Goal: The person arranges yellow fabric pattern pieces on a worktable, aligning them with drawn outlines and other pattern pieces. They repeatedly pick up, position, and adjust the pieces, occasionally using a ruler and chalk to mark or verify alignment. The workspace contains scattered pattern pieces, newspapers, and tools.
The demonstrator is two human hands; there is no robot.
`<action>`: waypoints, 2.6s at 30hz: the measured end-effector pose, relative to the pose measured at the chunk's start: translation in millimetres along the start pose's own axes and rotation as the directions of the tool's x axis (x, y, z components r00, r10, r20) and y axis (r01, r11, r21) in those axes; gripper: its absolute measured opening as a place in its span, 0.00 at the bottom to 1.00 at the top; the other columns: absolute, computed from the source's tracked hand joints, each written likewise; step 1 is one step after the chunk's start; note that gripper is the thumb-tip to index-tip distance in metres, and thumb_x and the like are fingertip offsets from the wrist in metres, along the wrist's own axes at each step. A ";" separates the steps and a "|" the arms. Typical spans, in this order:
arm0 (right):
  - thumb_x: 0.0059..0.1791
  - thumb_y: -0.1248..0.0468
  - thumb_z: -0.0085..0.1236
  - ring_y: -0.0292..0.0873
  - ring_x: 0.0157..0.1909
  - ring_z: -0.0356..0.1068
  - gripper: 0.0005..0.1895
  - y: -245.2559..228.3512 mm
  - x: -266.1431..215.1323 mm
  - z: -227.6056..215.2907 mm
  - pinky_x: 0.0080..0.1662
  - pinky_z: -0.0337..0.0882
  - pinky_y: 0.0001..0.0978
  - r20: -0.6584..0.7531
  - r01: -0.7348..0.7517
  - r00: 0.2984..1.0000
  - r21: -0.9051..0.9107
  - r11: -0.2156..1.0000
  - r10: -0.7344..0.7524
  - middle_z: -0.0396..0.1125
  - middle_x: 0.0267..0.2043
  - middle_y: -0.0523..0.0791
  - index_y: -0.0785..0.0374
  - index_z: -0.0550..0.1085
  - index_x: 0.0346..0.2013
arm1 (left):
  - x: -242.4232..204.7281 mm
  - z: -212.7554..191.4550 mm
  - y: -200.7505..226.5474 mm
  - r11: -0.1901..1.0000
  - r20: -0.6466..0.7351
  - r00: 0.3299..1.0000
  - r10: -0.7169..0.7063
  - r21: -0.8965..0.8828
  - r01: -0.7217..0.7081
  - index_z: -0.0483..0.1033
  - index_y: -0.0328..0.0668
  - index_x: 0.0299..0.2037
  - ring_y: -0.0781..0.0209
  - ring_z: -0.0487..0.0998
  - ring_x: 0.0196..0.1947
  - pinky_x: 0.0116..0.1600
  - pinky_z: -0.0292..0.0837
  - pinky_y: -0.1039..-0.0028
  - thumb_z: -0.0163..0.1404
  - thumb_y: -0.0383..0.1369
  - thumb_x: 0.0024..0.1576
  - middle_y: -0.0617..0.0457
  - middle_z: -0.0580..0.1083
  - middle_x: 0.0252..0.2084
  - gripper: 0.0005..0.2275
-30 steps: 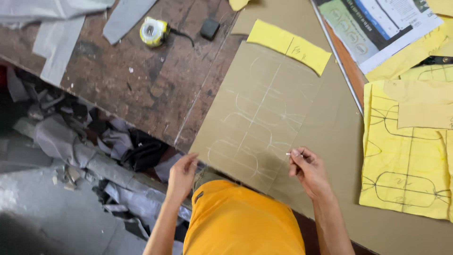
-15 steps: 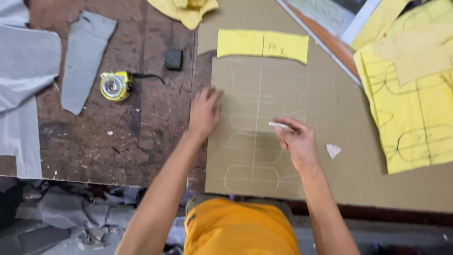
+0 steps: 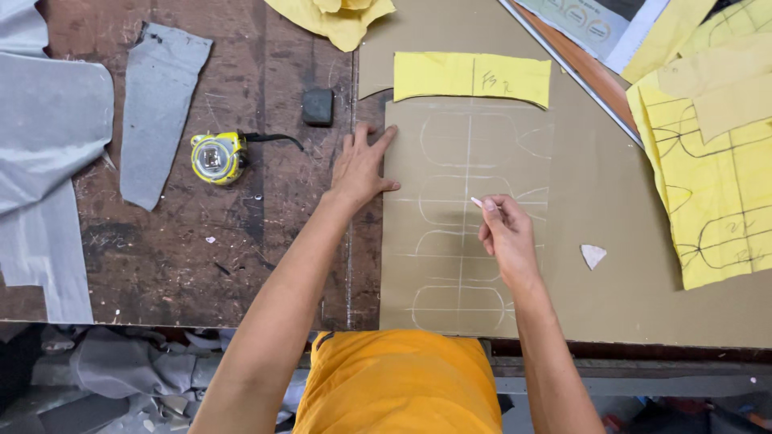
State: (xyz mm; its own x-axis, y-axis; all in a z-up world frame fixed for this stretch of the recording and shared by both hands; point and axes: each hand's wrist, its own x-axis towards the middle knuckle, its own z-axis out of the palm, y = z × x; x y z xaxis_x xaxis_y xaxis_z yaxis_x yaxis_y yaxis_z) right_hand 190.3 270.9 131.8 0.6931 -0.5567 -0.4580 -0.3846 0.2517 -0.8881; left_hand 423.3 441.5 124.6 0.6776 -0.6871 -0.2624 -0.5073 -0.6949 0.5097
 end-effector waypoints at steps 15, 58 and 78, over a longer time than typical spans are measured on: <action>0.54 0.64 0.55 0.43 0.26 0.66 0.08 1.8 35.5 86.3 0.32 0.66 0.38 0.053 0.218 0.973 -0.536 0.816 -0.225 0.67 0.28 0.48 0.62 0.73 0.46 | 2.5 -3.0 -13.2 0.994 0.008 0.994 0.109 0.024 -0.109 0.59 0.58 0.70 0.42 0.66 0.56 0.58 0.72 0.57 0.73 0.40 0.35 0.55 0.53 0.74 0.49; 0.52 0.67 0.59 0.55 0.36 0.74 0.05 -6.5 71.7 115.3 0.38 0.71 0.48 0.438 0.631 0.727 -0.729 0.265 -0.528 0.73 0.37 0.49 0.60 0.78 0.43 | 13.7 1.7 -21.8 0.941 0.205 0.972 0.118 0.291 -0.176 0.47 0.53 0.75 0.44 0.65 0.57 0.47 0.78 0.60 0.73 0.47 0.32 0.60 0.43 0.78 0.59; 0.56 0.68 0.54 0.56 0.40 0.74 0.07 4.3 73.9 103.4 0.42 0.70 0.46 0.132 0.407 0.895 -0.634 0.658 -0.426 0.73 0.40 0.53 0.67 0.74 0.47 | 18.9 -4.4 -14.8 0.943 0.226 0.967 0.115 0.283 -0.178 0.49 0.72 0.74 0.42 0.65 0.60 0.46 0.79 0.60 0.73 0.48 0.30 0.58 0.43 0.77 0.58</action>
State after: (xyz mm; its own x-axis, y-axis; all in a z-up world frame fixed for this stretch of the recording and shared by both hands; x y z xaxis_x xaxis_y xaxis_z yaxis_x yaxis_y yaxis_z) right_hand 302.9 312.7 90.1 0.8646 -0.5011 -0.0367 -0.3576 -0.5623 -0.7456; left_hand 445.9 439.7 115.8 0.4767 -0.7925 -0.3804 -0.7492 -0.5926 0.2957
